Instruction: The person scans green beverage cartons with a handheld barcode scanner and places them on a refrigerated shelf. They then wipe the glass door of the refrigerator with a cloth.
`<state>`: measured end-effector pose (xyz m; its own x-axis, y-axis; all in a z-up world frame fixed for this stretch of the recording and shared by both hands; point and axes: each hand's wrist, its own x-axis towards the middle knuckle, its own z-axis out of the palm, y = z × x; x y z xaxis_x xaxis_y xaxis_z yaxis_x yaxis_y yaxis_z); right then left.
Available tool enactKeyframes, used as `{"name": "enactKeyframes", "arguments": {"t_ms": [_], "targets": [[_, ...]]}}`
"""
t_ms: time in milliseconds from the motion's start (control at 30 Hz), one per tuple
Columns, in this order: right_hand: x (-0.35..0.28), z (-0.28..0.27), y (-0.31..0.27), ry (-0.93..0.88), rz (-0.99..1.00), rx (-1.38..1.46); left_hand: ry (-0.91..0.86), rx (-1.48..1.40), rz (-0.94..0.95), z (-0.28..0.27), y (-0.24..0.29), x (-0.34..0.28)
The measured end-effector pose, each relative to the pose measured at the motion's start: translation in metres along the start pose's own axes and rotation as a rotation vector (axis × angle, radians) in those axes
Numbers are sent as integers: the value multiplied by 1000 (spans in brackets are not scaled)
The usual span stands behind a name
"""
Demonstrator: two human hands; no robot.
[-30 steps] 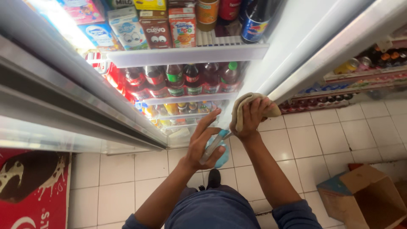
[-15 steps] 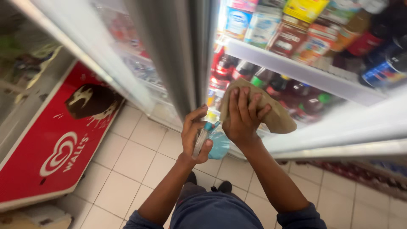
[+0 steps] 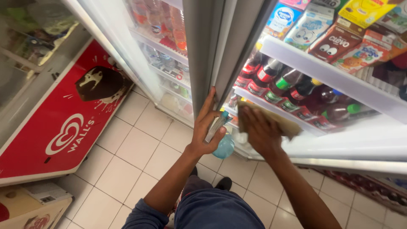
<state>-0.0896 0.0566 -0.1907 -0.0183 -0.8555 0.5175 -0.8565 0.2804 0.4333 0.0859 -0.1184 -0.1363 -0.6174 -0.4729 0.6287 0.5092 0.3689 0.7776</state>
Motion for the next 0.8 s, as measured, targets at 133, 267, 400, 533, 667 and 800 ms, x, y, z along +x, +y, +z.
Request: {"name": "enactKeyframes", "arguments": {"t_ms": [133,267,400,533,667,800], "targets": [[-43,-2,27,79,98,-99,-17,2,-19,-5,-2,0],[-27,-5,27,110,243,-97,-89,-14,0,-14,-2,0],[26,-1,8,161,376,73,-156,-98,-14,-29,-4,4],[59,3,-12,80,276,-47,-206,-128,-72,-40,-7,3],[47,7,-27,22,40,-96,-185,-105,-39,-36,-15,-1],[8,-7,-3,-66,-132,-126,-173,-127,-23,-34,-25,-6]]}}
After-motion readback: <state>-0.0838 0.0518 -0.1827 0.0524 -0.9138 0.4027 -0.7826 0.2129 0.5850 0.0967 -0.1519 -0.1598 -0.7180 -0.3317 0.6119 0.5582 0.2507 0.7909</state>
